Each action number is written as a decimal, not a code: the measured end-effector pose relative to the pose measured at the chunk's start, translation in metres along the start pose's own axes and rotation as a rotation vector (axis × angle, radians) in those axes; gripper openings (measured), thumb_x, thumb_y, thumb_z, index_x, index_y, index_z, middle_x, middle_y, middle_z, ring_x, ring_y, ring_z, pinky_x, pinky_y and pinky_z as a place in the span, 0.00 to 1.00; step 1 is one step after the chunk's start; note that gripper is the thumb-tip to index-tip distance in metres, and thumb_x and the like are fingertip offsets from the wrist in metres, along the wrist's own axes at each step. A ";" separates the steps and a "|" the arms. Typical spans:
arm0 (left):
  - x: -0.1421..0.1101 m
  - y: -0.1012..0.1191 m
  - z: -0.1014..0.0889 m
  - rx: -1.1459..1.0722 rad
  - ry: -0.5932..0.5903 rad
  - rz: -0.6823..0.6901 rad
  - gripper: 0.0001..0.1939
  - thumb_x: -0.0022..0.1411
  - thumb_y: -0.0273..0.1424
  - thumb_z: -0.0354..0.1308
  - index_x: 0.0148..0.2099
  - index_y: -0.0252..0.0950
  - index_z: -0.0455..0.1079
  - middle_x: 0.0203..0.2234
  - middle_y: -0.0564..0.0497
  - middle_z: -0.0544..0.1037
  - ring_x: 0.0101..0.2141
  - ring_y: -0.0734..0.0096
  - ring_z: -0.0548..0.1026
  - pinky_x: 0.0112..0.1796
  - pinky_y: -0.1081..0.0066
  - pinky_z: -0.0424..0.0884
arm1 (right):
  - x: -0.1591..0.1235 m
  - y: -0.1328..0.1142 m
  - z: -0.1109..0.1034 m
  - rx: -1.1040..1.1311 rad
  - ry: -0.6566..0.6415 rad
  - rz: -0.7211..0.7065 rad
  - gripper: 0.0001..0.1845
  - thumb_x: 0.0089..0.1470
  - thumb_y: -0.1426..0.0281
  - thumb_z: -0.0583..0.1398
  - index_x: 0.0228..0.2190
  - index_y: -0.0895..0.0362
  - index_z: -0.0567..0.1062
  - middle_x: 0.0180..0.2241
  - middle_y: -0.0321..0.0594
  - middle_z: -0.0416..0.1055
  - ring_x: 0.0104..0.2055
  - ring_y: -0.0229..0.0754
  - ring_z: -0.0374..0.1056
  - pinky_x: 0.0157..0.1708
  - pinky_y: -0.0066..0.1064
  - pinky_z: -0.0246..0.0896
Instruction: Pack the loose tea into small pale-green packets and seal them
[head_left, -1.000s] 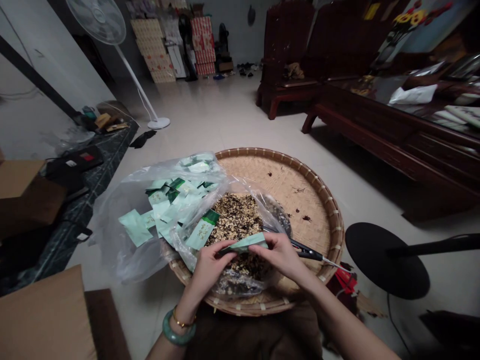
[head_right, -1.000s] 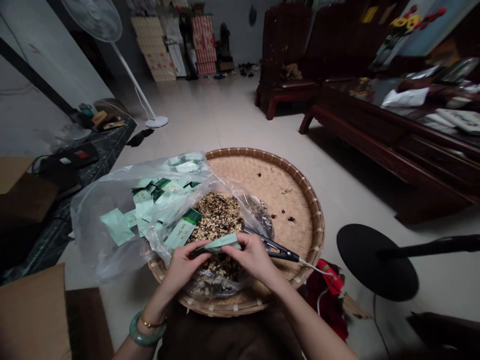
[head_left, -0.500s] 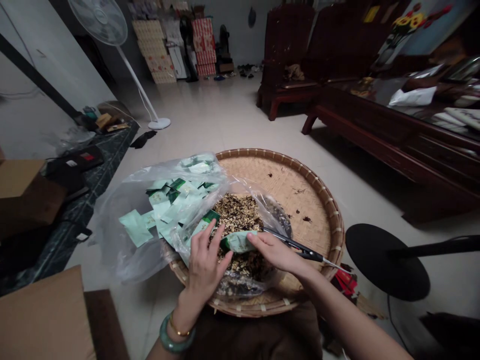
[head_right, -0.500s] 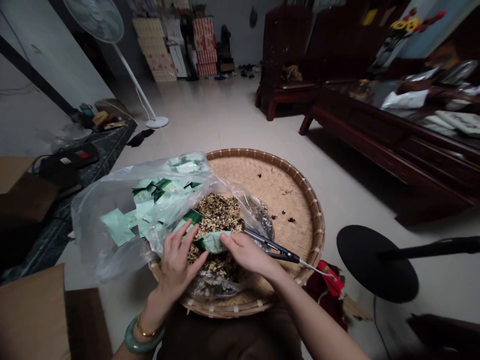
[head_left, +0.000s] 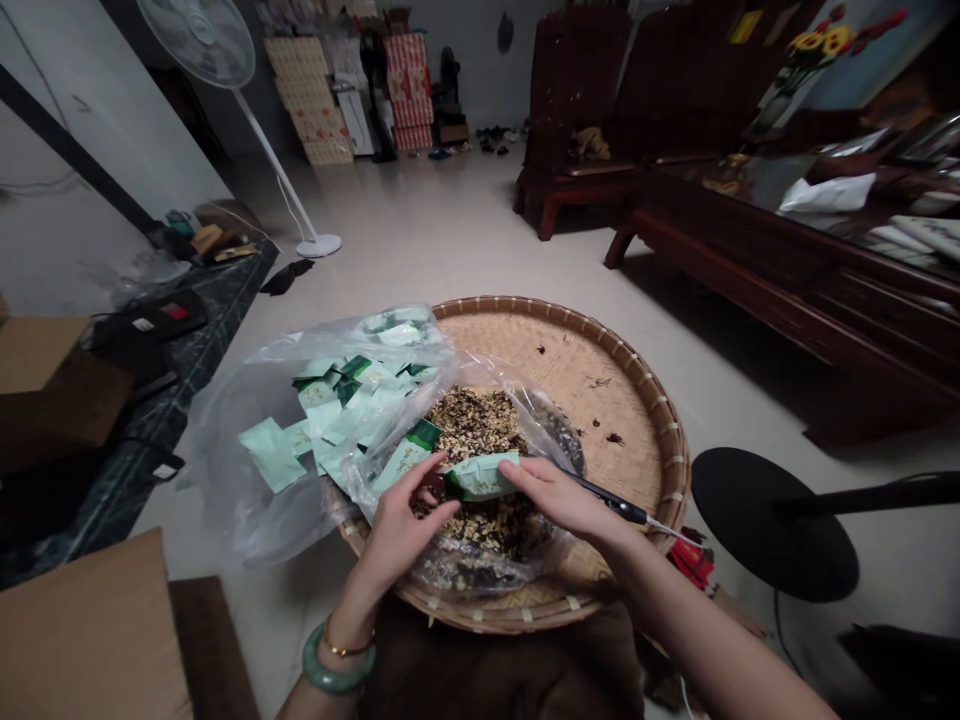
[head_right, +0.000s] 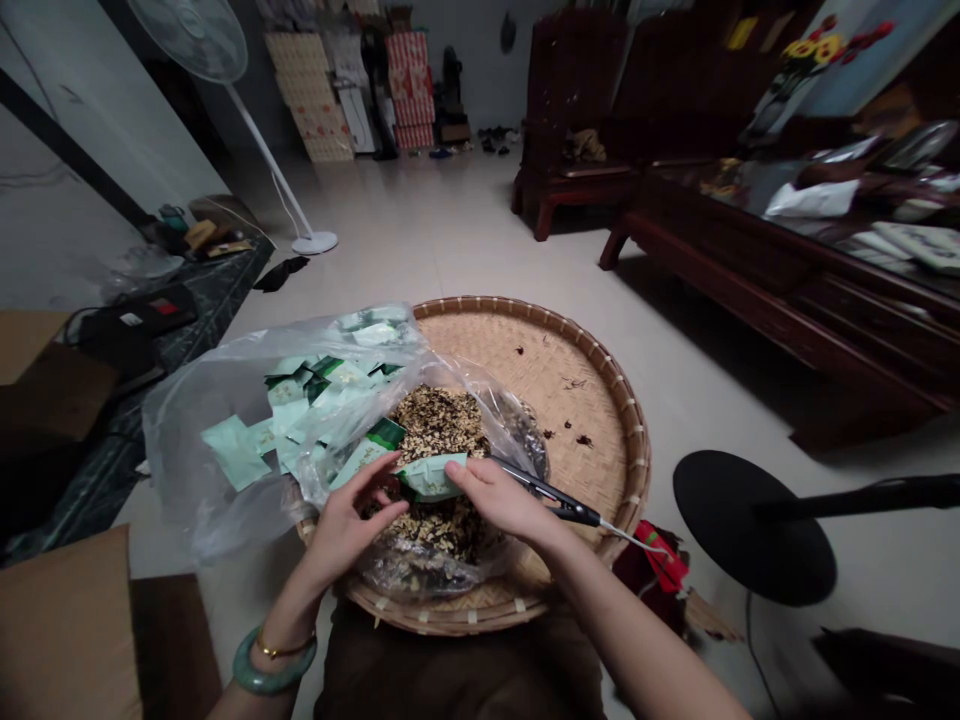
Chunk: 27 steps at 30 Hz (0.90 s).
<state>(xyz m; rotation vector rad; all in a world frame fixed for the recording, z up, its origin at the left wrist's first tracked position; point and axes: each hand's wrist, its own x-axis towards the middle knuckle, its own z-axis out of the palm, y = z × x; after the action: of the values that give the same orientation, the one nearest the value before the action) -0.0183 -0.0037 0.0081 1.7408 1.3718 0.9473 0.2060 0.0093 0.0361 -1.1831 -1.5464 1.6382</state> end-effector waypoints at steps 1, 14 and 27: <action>0.001 -0.001 0.000 -0.090 -0.007 -0.074 0.25 0.53 0.32 0.61 0.55 0.37 0.67 0.33 0.50 0.77 0.27 0.72 0.74 0.32 0.69 0.74 | 0.000 0.000 0.001 0.044 -0.004 0.012 0.31 0.50 0.41 0.53 0.30 0.57 0.74 0.31 0.40 0.70 0.35 0.44 0.64 0.41 0.37 0.61; -0.006 0.016 0.004 0.429 0.084 0.353 0.31 0.57 0.31 0.61 0.62 0.37 0.58 0.56 0.39 0.67 0.55 0.51 0.63 0.53 0.49 0.63 | 0.003 -0.008 0.012 -0.042 -0.016 -0.031 0.30 0.55 0.45 0.49 0.35 0.57 0.75 0.36 0.40 0.73 0.41 0.45 0.64 0.47 0.38 0.58; 0.001 0.002 0.016 0.292 0.109 0.313 0.23 0.55 0.26 0.60 0.54 0.39 0.64 0.46 0.45 0.75 0.48 0.58 0.71 0.49 0.54 0.69 | 0.015 -0.029 -0.001 -0.006 0.030 -0.051 0.27 0.61 0.53 0.47 0.30 0.60 0.75 0.32 0.43 0.75 0.37 0.42 0.70 0.38 0.35 0.65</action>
<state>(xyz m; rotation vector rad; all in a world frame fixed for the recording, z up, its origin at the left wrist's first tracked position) -0.0031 -0.0044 0.0028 2.2002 1.3853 1.0623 0.1958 0.0273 0.0616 -1.1568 -1.5508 1.5770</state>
